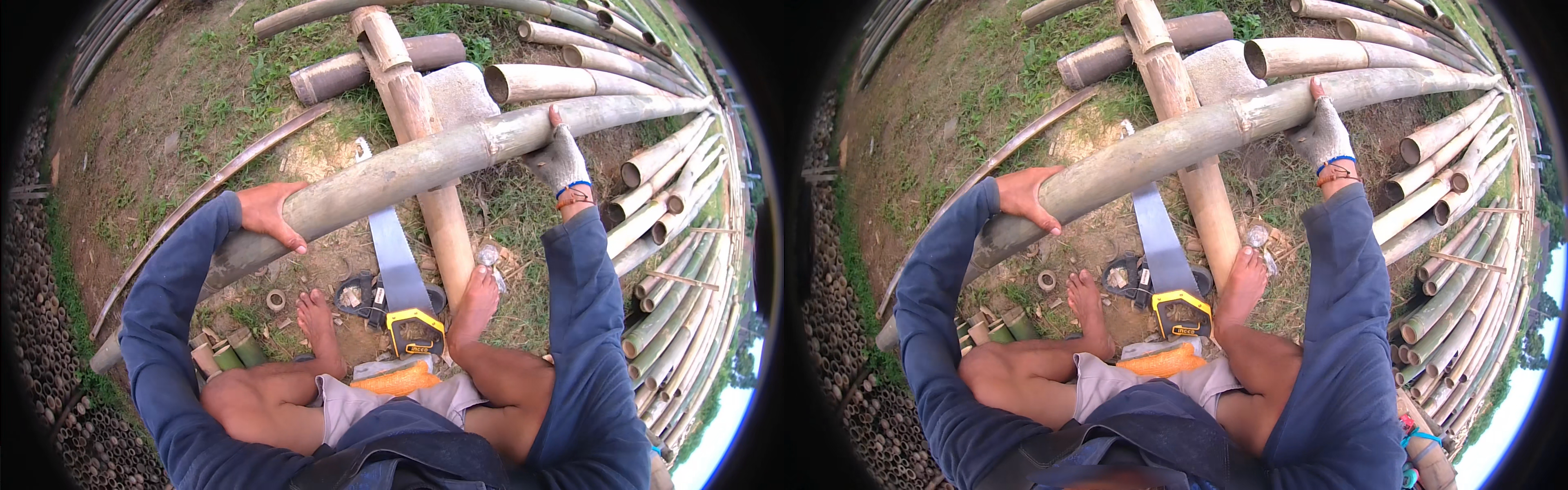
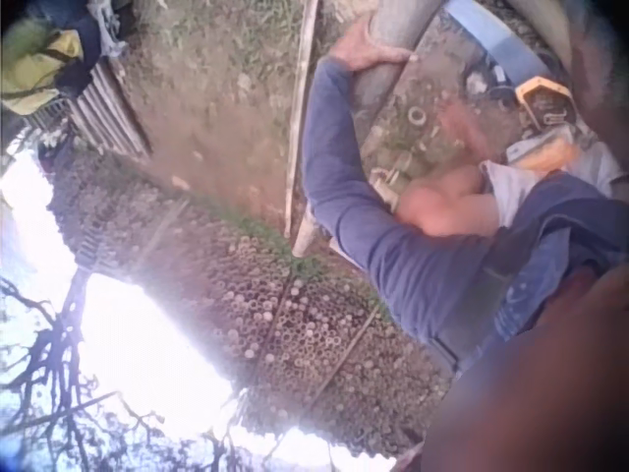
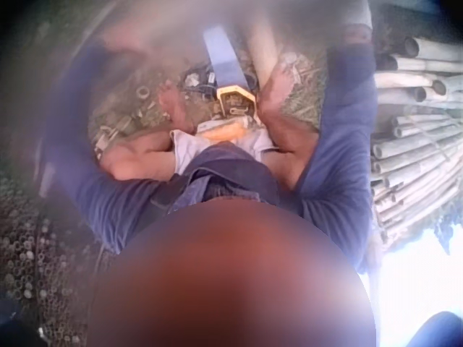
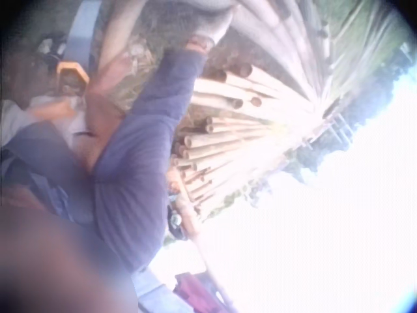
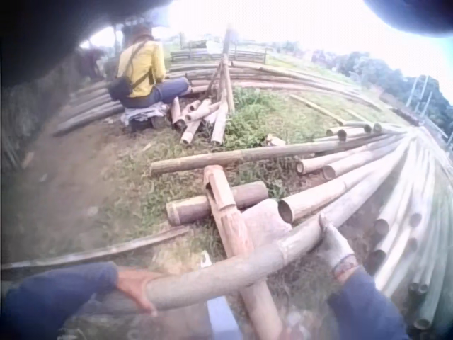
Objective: The person sits on the ground and uses a hand saw to cut long bamboo poles into shorter sections. They repeatedly position the bamboo on a makeshift support, saw through it, and move the cut pieces aside.
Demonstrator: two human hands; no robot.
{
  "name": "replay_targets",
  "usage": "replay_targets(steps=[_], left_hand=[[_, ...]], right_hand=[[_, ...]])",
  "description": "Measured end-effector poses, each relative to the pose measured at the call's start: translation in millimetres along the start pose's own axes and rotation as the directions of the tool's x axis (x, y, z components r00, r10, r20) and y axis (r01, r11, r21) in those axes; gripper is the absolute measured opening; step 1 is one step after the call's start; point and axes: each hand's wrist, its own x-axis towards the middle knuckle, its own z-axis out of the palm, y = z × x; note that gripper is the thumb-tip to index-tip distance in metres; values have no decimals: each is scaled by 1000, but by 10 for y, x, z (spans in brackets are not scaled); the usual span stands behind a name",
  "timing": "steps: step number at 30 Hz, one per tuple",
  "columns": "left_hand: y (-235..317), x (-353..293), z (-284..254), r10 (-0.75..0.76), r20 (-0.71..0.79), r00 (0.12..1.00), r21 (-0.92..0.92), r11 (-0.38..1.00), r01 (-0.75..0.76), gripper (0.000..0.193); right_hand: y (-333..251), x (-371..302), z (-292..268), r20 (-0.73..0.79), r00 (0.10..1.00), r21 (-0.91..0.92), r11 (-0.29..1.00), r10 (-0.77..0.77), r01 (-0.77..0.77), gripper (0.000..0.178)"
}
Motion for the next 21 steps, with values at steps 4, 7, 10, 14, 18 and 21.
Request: replay_targets(steps=[4,7,10,14,18,21], left_hand=[[-306,-427,11,-25,12,1000,-83,996,26,109],[-493,-489,173,-123,24,992,-23,992,124,109],[-595,-571,353,-93,-116,989,84,991,103,112],[-655,-703,588,-51,-347,936,121,988,99,110],[-838,-764,471,-142,-379,915,-70,990,124,92],[-1153,-568,187,-139,-607,783,-86,990,109,89]], right_hand=[[211,-197,106,-127,989,-419,899,78,-125,78],[385,-306,75,-45,978,-468,861,202,-199,74],[469,-344,3,-118,971,-370,898,209,-238,69],[507,-324,-65,-26,980,-281,940,196,-195,69],[522,-325,-54,38,975,-315,928,220,-198,73],[517,-367,-40,-11,977,-302,931,214,-207,81]])
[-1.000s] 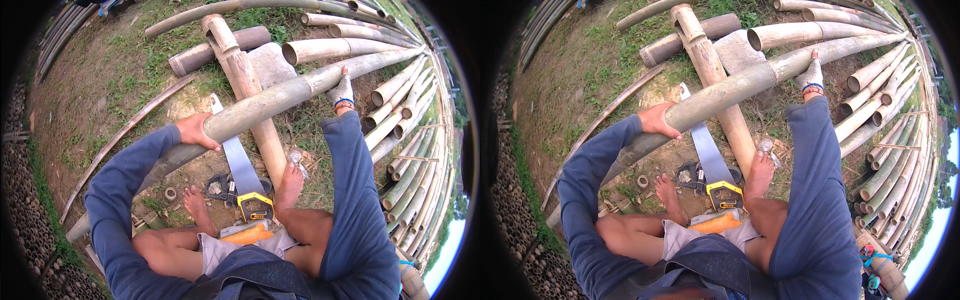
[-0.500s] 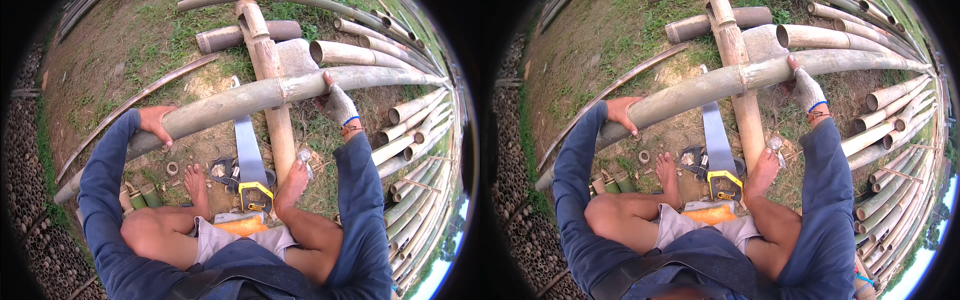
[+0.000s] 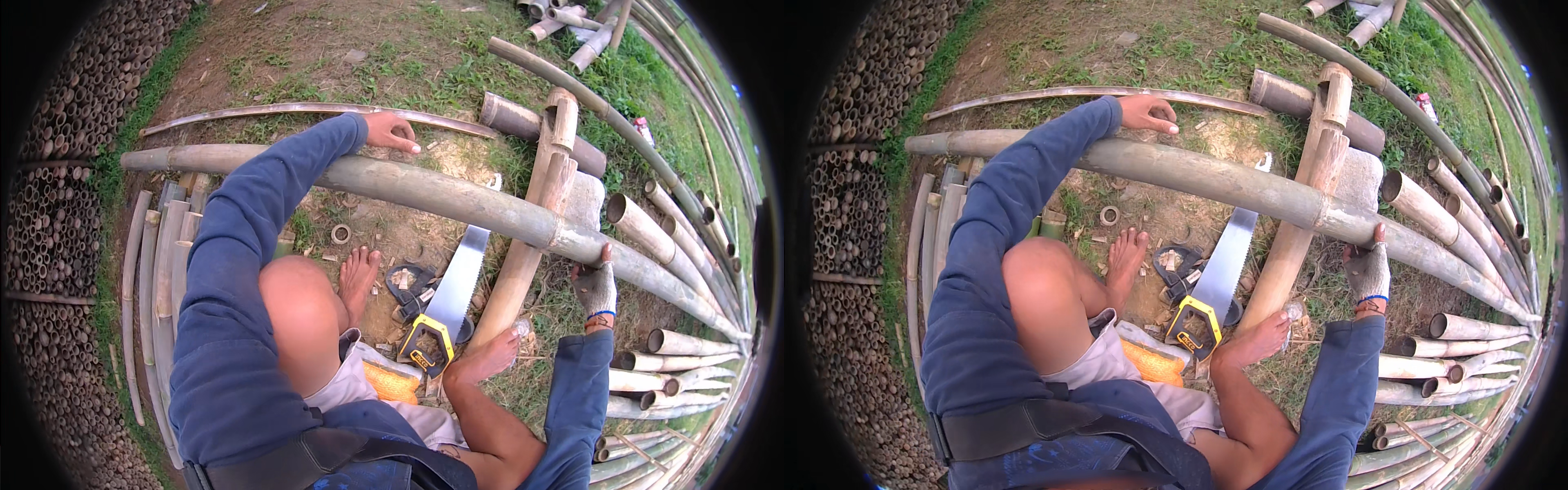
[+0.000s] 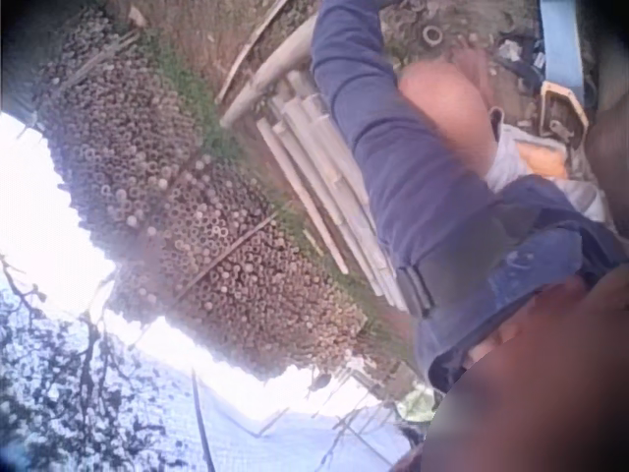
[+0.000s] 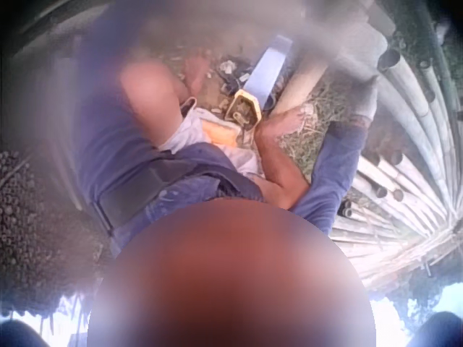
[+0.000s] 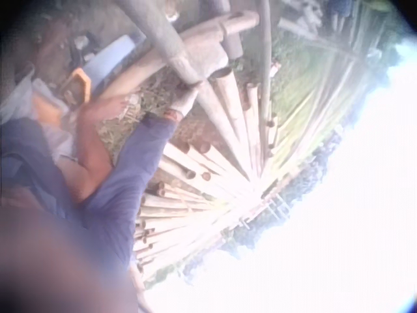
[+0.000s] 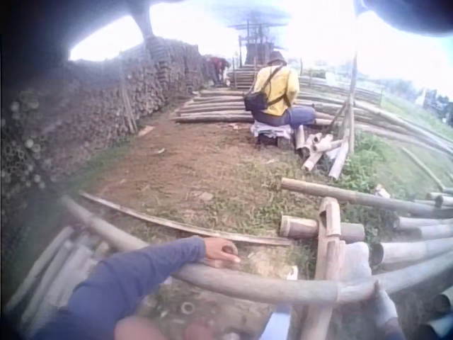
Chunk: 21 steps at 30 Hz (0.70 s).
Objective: The person sits on the ground and uses a hand saw to cut long bamboo poles into shorter sections. They repeatedly position the bamboo on a makeshift support, saw through it, and move the cut pieces aside.
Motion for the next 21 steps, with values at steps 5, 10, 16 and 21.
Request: replay_targets(steps=[5,10,16,21], left_hand=[[-586,730,1,-189,-143,972,726,647,233,86],[-994,1241,-3,-293,-128,948,700,650,296,54],[-1204,1260,19,-56,-229,972,826,517,224,20],[-957,859,-199,60,-241,969,751,643,147,24]], right_hand=[[-29,-102,3,182,982,-99,993,-41,60,78],[-112,-144,-22,255,962,-162,985,102,-61,72],[-302,-109,-257,201,946,-405,901,256,-158,54],[-448,-199,-203,181,898,-806,584,400,-98,53]])
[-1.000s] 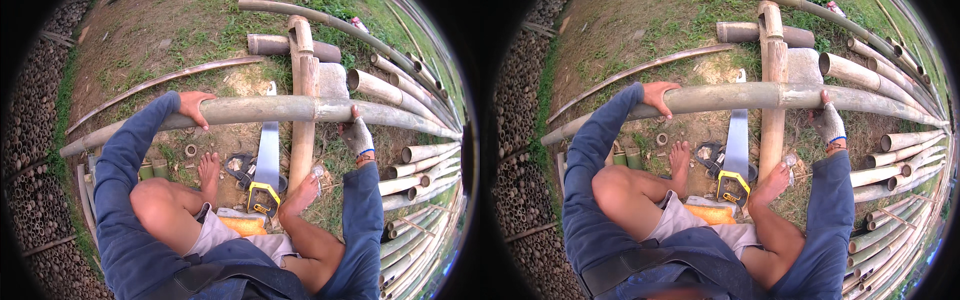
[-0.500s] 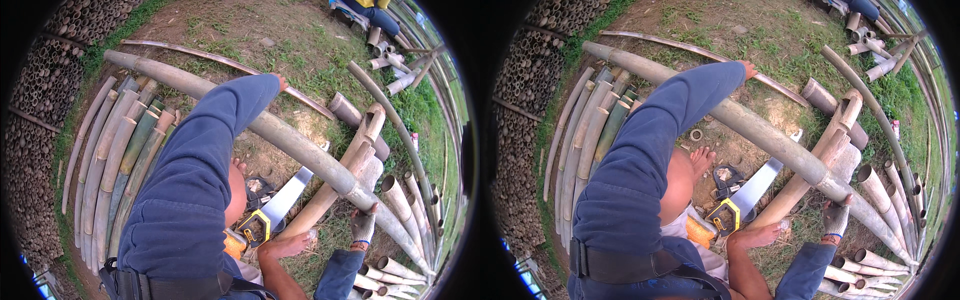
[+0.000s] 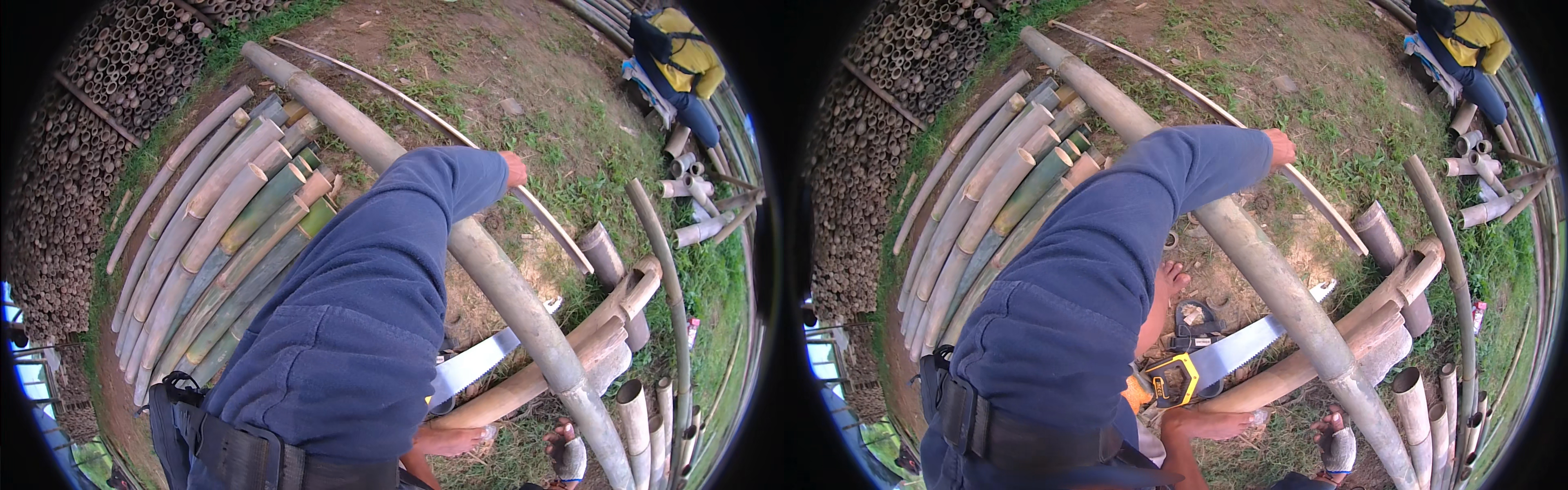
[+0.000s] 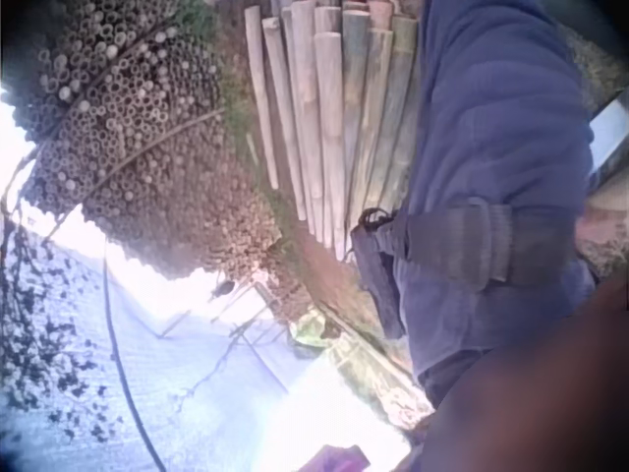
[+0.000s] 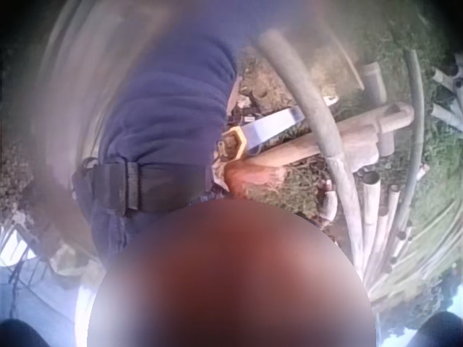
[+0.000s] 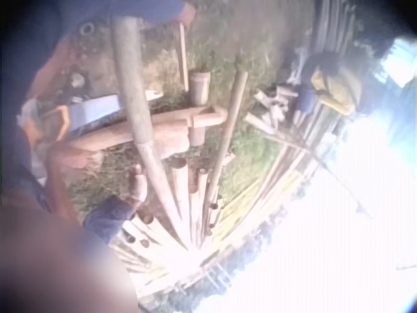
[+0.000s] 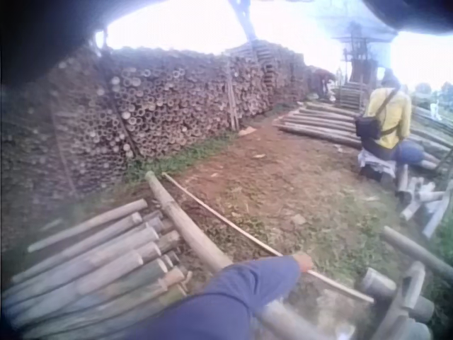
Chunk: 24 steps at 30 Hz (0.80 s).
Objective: The person sits on the ground and uses a hand saw to cut long bamboo poles into shorter sections. They repeatedly position the bamboo on a makeshift support, saw through it, and move the cut pieces aside.
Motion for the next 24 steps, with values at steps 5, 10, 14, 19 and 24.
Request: replay_targets(steps=[5,10,14,19,24], left_hand=[[-7,-598,-928,-64,-159,985,-242,970,24,39],[523,-1300,-1549,-59,-401,914,-215,976,-32,48],[902,-1792,-1736,-15,-490,872,-160,984,-73,46],[991,-2298,-1819,36,-524,851,-110,988,-109,38],[1080,-2596,-1923,19,-611,791,-46,997,-59,49]], right_hand=[[-701,-410,691,76,962,-496,827,-262,265,49],[-1450,-814,1972,303,160,-918,-242,-940,315,73],[-1721,-812,2758,453,284,-890,-413,-845,192,94],[-1756,-860,2879,392,473,-907,-246,-789,341,70],[-1536,-1014,2796,511,315,-807,-320,-799,496,68]])
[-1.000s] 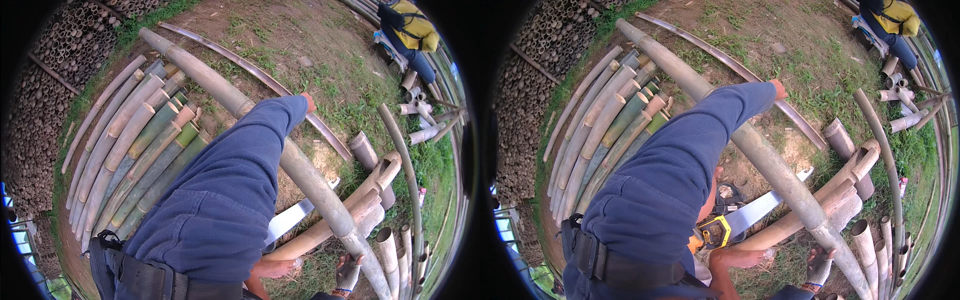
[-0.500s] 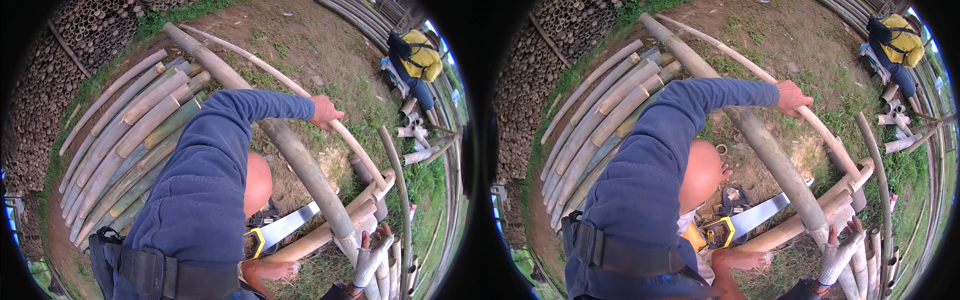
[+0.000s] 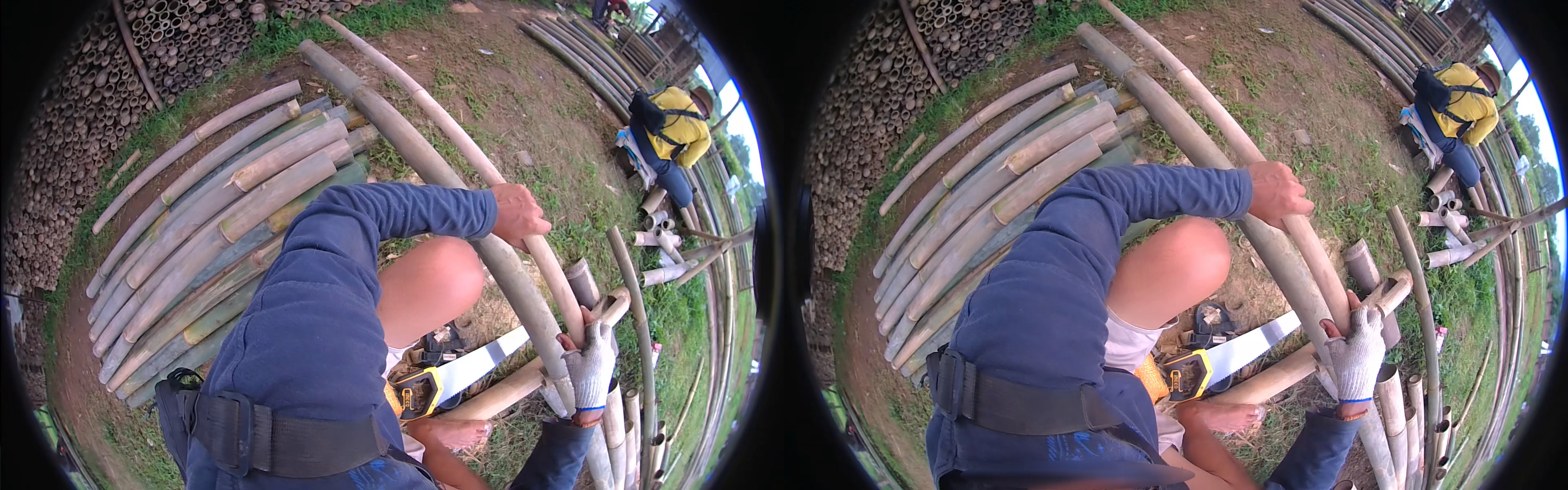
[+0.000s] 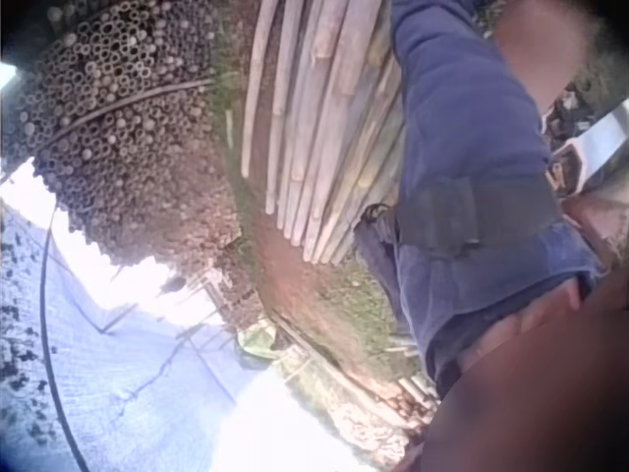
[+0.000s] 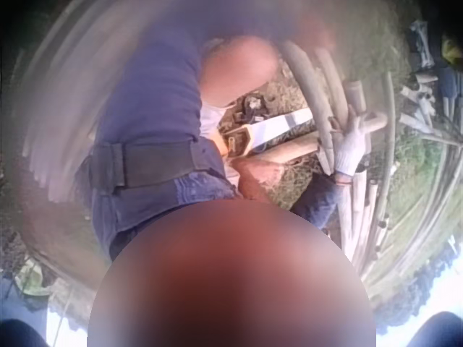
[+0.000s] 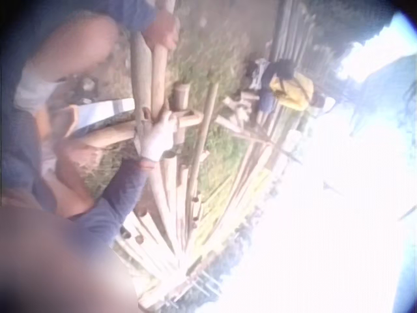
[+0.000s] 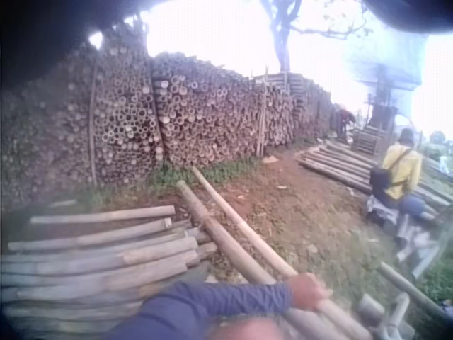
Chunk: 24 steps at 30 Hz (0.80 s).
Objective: The person sits on the ground and uses a hand saw to cut long bamboo poles into shorter sections. They repeatedly position the bamboo on a makeshift support, saw through it, and move the cut pieces aside.
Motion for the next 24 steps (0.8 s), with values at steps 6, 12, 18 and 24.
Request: replay_targets(steps=[6,12,18,24], left_hand=[[228,-265,-29,50,-113,992,-17,998,-52,57],[533,-196,368,15,-95,995,-125,992,-27,62],[527,-195,709,-8,-43,999,-112,994,4,65],[500,-135,1069,-18,65,998,-240,970,33,67]], right_hand=[[-36,-218,150,-70,995,-209,977,-69,54,69],[242,-405,249,-42,999,-273,962,-9,-2,68],[572,-465,686,-70,997,-289,957,-16,-4,75],[962,-453,1040,43,993,-154,983,109,-101,62]])
